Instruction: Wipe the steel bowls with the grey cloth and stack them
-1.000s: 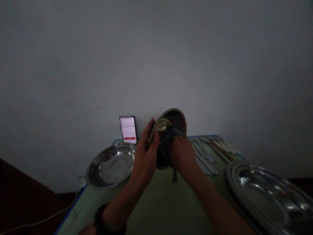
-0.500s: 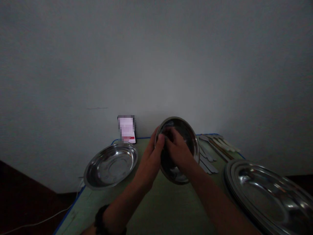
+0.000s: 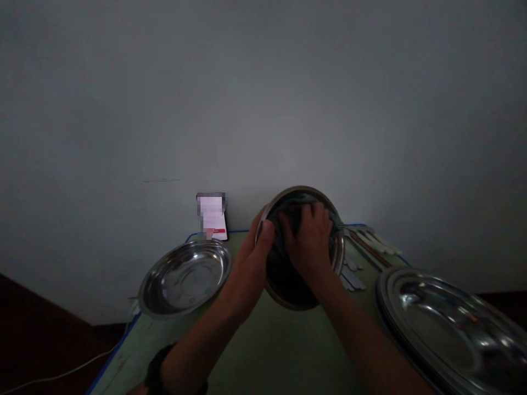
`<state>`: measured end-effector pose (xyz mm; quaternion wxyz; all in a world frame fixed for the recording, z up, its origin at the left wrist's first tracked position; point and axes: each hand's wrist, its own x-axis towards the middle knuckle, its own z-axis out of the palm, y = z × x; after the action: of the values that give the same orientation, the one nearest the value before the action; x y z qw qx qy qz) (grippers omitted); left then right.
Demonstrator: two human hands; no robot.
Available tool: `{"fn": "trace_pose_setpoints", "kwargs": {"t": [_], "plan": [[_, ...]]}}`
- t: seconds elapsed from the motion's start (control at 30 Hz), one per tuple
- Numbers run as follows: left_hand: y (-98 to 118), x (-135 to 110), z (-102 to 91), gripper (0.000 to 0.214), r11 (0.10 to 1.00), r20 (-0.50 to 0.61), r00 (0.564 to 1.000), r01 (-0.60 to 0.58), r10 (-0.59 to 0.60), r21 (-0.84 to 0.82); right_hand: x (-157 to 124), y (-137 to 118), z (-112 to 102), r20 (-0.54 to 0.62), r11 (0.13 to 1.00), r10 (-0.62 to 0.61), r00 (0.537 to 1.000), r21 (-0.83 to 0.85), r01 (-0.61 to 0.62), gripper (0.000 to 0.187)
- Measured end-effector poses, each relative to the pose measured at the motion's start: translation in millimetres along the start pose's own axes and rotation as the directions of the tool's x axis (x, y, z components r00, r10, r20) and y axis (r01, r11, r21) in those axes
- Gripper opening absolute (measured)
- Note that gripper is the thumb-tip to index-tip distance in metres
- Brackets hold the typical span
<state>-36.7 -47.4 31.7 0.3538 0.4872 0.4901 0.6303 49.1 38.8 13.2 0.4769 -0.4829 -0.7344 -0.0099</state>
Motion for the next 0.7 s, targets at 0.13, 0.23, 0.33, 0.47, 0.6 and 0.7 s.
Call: {"fn": "trace_pose_setpoints", "kwargs": {"t": [0.13,0.23,0.33,0.47,0.6,0.7], "plan": [[11,7,-0.6,0.051,0.998,-0.125,0.992,-0.031,0.024,-0.058,5,5,-9,0.103,0.988,-0.152,0.983,0.019,0.151,0.032],[18,15,-11.4,0.051,0.995,-0.221,0.975,-0.018,-0.005,-0.103,0,2,-15,0.259,0.977,-0.214,0.942,0.046,0.209,0.046],[22,19,-26.7,0.047,0.996,-0.260,0.963,-0.084,0.076,-0.021,-6,-1,-17,0.367,0.956,-0.291,0.884,0.077,0.283,0.061],[21,18,-32.6,0.046,0.960,-0.210,0.948,-0.197,0.238,0.200,-9,1,-9,0.350,0.945,-0.324,0.879,0.156,0.287,0.058],[8,16,-19.3,0.046,0.968,-0.098,0.982,-0.139,0.162,0.208,-7,0,0,0.363,0.925,-0.288,0.886,0.344,0.160,0.059],[1,19,-14.8,0.048,0.986,-0.116,0.984,-0.122,0.135,0.112,-7,-11,-6,0.453,0.829,-0.399,0.797,0.550,0.102,0.058]]}}
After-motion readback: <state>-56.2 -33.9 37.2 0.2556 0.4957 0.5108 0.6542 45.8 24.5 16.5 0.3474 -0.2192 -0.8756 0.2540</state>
